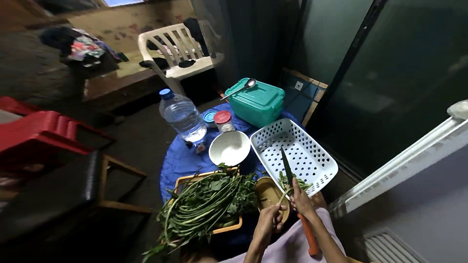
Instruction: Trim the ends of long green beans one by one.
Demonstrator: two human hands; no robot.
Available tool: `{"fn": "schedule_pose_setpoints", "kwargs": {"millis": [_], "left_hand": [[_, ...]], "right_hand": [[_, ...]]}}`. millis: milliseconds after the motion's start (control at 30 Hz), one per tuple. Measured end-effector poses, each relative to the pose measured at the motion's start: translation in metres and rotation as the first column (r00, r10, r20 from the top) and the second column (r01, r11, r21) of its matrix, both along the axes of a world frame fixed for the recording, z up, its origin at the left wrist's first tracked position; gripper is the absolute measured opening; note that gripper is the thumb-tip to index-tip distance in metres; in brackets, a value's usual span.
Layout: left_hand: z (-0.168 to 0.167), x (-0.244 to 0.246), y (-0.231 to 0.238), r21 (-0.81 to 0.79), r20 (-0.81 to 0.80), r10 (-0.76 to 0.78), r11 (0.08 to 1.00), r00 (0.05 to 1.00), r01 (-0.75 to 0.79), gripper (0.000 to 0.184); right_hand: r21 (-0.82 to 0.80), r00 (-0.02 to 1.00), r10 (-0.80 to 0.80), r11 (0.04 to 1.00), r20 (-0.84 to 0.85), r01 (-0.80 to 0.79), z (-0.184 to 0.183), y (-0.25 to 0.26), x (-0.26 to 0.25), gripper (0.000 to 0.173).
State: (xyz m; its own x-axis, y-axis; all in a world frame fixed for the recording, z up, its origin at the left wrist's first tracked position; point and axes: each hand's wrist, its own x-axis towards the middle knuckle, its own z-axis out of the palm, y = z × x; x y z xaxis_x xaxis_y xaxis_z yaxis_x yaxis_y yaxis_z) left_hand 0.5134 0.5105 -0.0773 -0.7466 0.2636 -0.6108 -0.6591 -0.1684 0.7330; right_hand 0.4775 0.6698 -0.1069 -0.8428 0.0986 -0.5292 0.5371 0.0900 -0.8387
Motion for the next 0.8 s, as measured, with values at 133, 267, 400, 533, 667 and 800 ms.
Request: {"fn": "schedule_pose_setpoints", "kwargs": {"millis": [133,267,400,533,667,800], "left_hand": [[0.001,0.009,-0.001,-0.099,-0.07,-0.022,0.995,0.997,0.015,0.035],[0.008,0.01,0.002,-0.152,-0.089,-0.014,0.988,0.996,0.0,0.035],[0.008,-0.001,-0.003,-0.193,-0.082,-0.002,0.981,0.997,-0.014,0.037],[0.0,-0.019,0.005,-0.105,-0.036,-0.004,0.994,0.999,0.0,0.036],[0.002,-0.022,0.011,-0.03,-0.005,-0.039,0.999,0.999,0.039,0.037],[0.002,-0.011,0.009,-0.073,-0.026,-0.055,0.996,0.998,0.053,0.035]], "right_hand": [[0.067,0.999,-0.016,0.998,0.046,0.013,-0.003,-0.001,-0.005,0.073],[0.101,0.993,-0.021,0.995,0.113,0.009,0.002,0.003,-0.01,0.076],[-0.045,0.996,-0.035,0.998,0.078,0.039,0.009,0.009,-0.005,0.067],[-0.131,0.996,0.089,0.988,0.002,-0.088,0.012,0.006,0.005,0.064],[0.031,0.994,0.101,0.994,-0.026,-0.101,0.018,-0.001,0.005,0.065],[0.075,0.997,0.063,0.995,-0.036,-0.06,0.007,-0.001,-0.004,0.07]]}}
